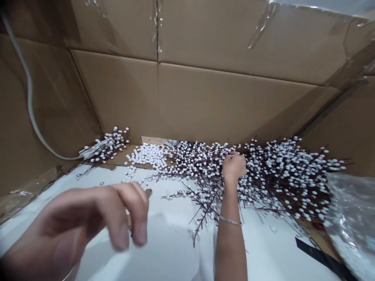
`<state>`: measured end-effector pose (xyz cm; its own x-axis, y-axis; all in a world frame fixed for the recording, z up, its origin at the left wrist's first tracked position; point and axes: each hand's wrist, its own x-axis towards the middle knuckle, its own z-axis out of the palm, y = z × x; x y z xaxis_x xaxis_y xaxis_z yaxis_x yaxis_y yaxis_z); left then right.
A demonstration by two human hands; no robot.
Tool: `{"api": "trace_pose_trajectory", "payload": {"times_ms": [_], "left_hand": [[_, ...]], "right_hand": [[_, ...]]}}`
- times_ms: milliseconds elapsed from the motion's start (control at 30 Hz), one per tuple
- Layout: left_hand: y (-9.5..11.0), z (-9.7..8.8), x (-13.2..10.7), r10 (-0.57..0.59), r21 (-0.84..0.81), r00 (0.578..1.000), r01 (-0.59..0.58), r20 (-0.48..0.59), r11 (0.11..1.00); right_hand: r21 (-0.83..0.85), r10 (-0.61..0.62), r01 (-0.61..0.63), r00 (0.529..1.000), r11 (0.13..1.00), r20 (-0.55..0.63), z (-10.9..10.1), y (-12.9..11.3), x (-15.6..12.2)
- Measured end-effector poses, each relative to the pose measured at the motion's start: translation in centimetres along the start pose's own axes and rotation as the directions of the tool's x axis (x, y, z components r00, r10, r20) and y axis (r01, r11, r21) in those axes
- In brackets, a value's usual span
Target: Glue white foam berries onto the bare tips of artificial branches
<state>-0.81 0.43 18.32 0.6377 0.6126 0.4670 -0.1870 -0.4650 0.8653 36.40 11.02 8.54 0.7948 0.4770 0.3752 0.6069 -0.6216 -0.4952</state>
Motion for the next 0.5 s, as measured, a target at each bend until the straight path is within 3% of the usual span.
{"api": "trace_pose_trajectory", "payload": {"times_ms": [100, 233, 300, 400, 500], "left_hand": [[-0.5, -0.5, 2.4, -0.058, -0.055, 0.996, 0.054, -0.069, 0.997], [-3.2, -1.6, 4.3, -0.072, 0.009, 0.995, 0.073, -0.062, 0.997], [-4.6, -2.0, 5.1, -0.098, 0.035, 0.993, 0.1, -0.059, 0.994], [-6.2, -2.2, 6.2, -0.133, 0.072, 0.989, 0.137, -0.061, 0.988], [-7.6, -2.1, 7.2, -0.165, 0.137, 0.983, 0.175, -0.084, 0.975]], "right_hand": [[0.049, 0.017, -0.012, 0.995, 0.999, -0.094, -0.9, -0.4, -0.1], [0.138, 0.01, 0.034, 0.952, 0.99, -0.305, -3.0, -1.0, -0.7], [0.189, 0.002, 0.101, 0.878, 0.977, -0.479, -4.5, -1.3, -1.1], [0.251, -0.028, 0.285, 0.71, 0.925, -0.703, -7.0, -2.0, -1.8], [0.34, 0.01, 0.498, 0.553, 0.798, -0.833, -8.7, -2.8, -2.6]]}}
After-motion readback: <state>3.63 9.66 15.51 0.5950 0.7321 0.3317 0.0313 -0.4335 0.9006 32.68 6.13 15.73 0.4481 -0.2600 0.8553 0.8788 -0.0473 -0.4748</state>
